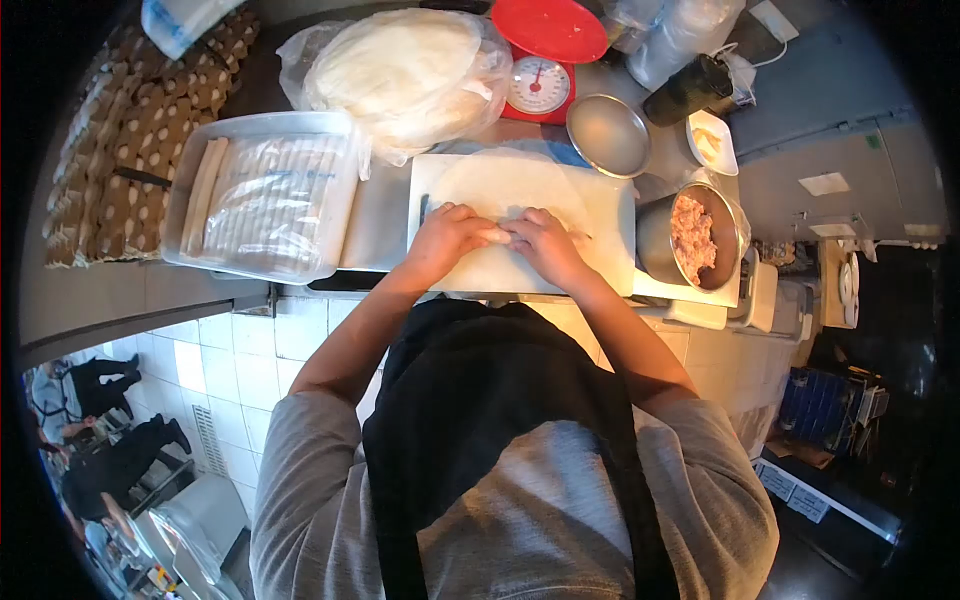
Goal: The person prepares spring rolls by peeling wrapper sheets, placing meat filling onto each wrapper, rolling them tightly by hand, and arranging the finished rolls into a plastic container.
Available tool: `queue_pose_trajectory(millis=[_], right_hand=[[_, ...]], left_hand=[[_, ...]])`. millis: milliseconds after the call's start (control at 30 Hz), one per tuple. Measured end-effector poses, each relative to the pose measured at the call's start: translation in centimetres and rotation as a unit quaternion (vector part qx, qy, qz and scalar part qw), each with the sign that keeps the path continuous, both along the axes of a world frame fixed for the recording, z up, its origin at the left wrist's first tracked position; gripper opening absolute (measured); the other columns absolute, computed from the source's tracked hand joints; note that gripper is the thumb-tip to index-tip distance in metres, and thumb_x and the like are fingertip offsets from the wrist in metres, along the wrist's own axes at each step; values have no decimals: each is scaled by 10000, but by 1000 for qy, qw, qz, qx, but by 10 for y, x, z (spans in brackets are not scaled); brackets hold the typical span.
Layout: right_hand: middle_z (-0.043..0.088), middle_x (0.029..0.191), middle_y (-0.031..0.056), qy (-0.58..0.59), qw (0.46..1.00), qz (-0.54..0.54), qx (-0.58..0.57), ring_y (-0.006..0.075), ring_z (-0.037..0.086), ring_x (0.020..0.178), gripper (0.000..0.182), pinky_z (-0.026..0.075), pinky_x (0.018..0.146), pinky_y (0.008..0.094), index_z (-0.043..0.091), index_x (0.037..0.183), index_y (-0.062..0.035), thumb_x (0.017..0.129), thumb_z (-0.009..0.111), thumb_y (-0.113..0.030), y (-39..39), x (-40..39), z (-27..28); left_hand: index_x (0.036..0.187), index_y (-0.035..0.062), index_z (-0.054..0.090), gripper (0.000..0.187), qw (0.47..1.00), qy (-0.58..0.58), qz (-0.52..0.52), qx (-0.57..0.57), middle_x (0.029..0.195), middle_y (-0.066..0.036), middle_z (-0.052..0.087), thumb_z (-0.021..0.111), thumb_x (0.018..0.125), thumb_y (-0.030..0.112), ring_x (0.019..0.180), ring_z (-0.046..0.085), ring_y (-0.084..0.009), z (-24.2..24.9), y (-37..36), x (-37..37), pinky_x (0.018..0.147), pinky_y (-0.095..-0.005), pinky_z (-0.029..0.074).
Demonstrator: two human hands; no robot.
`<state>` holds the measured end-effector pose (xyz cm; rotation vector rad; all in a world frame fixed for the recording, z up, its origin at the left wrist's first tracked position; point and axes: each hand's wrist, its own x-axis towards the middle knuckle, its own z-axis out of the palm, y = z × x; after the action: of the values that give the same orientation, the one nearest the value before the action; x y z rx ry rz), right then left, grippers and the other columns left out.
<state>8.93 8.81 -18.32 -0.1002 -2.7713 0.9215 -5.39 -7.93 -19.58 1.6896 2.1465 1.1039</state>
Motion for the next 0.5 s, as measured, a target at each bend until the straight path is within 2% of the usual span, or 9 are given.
queue_pose_trajectory(millis=[100,167,267,367,467,500], right_hand=[[572,890,112,-23,1000,15,-11,306,556,893,330,460,778,390,657,1013,-55,691,726,-67,-1,-4,6],[574,901,110,-48,999,24,-6,304,555,902,344,459,785,391,655,1015,-57,681,740,-68,-3,-16,11],[573,893,105,-39,995,14,-94,306,555,898,360,457,795,397,654,1013,-64,669,759,-81,-20,-32,-1],[578,904,101,-12,999,-9,-29,311,555,909,337,460,802,398,650,984,-60,668,763,-88,-29,-32,-6],[582,916,97,-14,1000,-8,1,315,555,917,317,461,809,398,643,953,-62,664,767,-100,-33,-27,-1],[581,922,97,-26,1000,3,0,314,556,914,318,461,807,400,640,954,-66,665,766,-102,-33,-28,3]], left_hand=[[1036,181,701,312,999,16,-33,-24,889,-73,609,720,725,158,874,568,-283,3,-1,-2,809,-396,449],[1022,146,687,296,1000,12,-23,3,911,-73,612,716,729,169,894,571,-270,-7,-6,-10,824,-389,440],[1001,125,679,277,999,37,-2,1,907,-66,611,713,730,177,897,570,-265,-1,-20,-19,827,-387,438],[980,123,679,265,1000,20,-6,2,895,-55,608,715,726,186,896,568,-257,-4,-25,-19,830,-390,437],[1023,123,681,263,999,20,-24,-7,932,-63,636,703,773,201,863,585,-269,3,-31,-16,867,-374,433],[1041,123,679,258,999,-31,-22,-31,949,-69,644,692,796,202,865,598,-265,10,-32,-17,871,-364,438]])
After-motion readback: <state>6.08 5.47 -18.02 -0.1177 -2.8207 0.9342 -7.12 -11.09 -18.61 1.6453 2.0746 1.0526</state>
